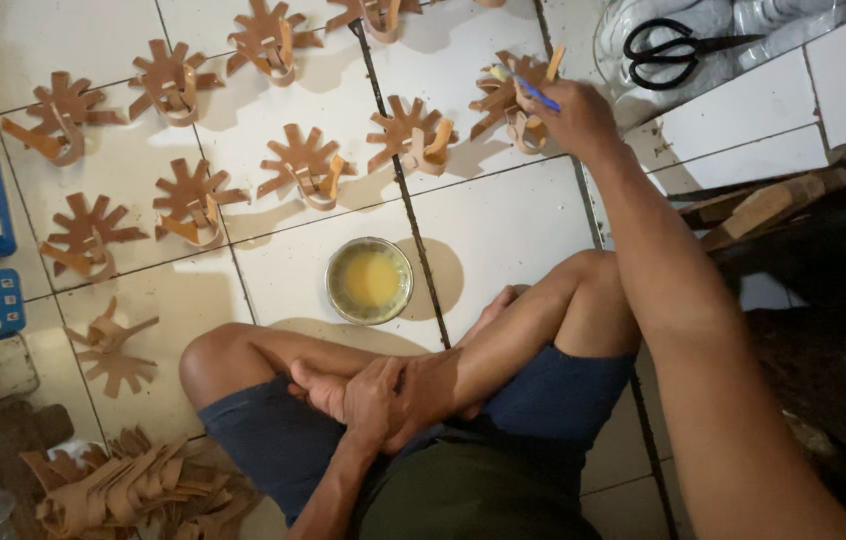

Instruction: The person sits on the floor and repeatedly applies a yellow liquid to star-shaped wooden craft parts using a small brush. They dip the brush into a metal bowl, coat the edges and surfaces of each piece, then place the finished parts on the tiled floor in rows.

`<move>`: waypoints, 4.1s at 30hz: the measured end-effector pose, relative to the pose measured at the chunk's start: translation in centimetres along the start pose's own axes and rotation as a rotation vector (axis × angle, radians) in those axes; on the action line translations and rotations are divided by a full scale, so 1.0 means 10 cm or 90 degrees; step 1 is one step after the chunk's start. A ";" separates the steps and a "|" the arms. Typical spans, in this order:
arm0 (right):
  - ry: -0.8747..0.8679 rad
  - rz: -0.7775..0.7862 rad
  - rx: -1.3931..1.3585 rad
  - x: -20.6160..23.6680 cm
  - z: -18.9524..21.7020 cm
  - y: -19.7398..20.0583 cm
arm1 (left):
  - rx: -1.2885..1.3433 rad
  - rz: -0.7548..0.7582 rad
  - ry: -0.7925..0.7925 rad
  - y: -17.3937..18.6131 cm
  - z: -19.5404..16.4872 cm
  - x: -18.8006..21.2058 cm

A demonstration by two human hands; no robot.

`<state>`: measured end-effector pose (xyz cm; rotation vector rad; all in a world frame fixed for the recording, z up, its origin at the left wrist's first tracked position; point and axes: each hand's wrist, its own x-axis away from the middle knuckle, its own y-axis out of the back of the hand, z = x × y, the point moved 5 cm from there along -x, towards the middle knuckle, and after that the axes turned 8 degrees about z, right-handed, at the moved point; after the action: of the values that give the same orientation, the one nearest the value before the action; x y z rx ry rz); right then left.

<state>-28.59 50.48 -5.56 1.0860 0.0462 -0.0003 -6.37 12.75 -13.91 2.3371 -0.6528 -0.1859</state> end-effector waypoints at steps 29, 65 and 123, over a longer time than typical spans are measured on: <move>-0.226 0.000 -0.613 1.82 0.77 -1.40 | 0.151 -0.481 0.207 1.49 0.67 1.29; -0.152 0.055 -0.555 2.00 1.11 -1.52 | -0.248 -0.298 0.560 2.55 0.94 3.84; 0.131 0.176 -0.590 2.06 3.26 -0.45 | 0.458 -0.219 0.098 1.79 -0.90 0.71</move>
<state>-6.92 19.97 4.82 0.1543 0.0712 0.3500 -4.76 3.17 5.01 3.1100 -0.2481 0.0989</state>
